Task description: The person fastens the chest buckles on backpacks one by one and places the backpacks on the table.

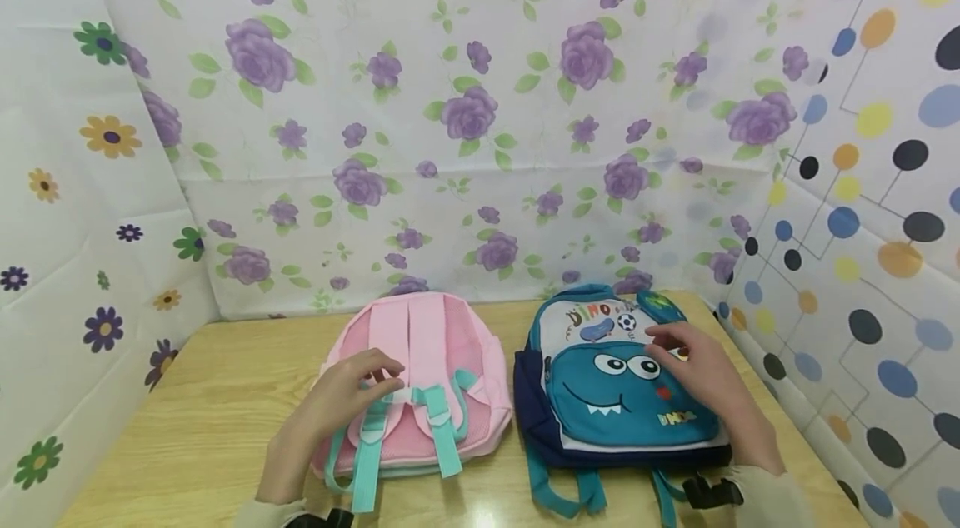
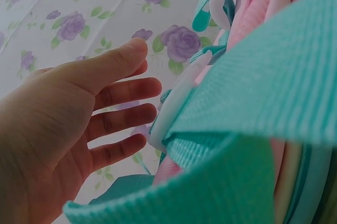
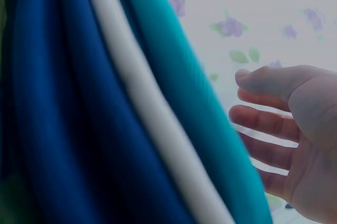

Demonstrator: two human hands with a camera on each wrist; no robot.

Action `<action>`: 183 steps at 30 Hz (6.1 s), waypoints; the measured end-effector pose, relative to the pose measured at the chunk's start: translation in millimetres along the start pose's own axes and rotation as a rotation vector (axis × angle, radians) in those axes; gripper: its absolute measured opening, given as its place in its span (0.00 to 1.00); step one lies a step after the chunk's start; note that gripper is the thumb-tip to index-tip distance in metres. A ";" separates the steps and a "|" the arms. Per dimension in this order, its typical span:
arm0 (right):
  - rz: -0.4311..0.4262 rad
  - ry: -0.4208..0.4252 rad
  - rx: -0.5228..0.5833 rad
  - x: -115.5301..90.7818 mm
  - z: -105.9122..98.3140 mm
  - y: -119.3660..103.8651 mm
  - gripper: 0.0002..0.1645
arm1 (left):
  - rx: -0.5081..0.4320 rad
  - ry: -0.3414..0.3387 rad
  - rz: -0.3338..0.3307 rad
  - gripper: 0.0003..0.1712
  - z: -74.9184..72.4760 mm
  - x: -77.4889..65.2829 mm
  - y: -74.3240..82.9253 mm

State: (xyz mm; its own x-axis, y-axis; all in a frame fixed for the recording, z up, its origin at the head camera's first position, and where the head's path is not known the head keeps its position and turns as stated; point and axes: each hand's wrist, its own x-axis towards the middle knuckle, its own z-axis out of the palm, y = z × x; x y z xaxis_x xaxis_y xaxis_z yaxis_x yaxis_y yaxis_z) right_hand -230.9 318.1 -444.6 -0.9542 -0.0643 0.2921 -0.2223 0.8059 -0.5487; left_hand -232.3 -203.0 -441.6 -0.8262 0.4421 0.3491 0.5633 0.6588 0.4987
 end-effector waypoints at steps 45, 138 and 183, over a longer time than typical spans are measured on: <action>0.193 -0.099 0.007 -8.0 -9.0 83.1 0.35 | 0.133 -0.161 0.052 0.21 107.1 86.9 118.2; -0.014 0.047 0.751 -24.1 -67.8 30.8 0.25 | 0.067 -0.433 -0.119 0.37 166.7 83.8 152.3; -0.343 0.141 0.765 -18.6 -59.7 -43.4 0.29 | -0.223 -0.310 -0.089 0.33 221.5 105.5 166.5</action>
State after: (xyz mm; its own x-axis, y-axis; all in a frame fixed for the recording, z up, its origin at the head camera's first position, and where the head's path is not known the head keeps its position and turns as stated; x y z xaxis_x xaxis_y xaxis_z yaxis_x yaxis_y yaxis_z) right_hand -191.6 319.6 -379.4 -0.7866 -0.1179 0.6061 -0.6174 0.1320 -0.7755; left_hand -227.8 88.2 -497.5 -0.8163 0.5747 0.0574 0.4494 0.5696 0.6882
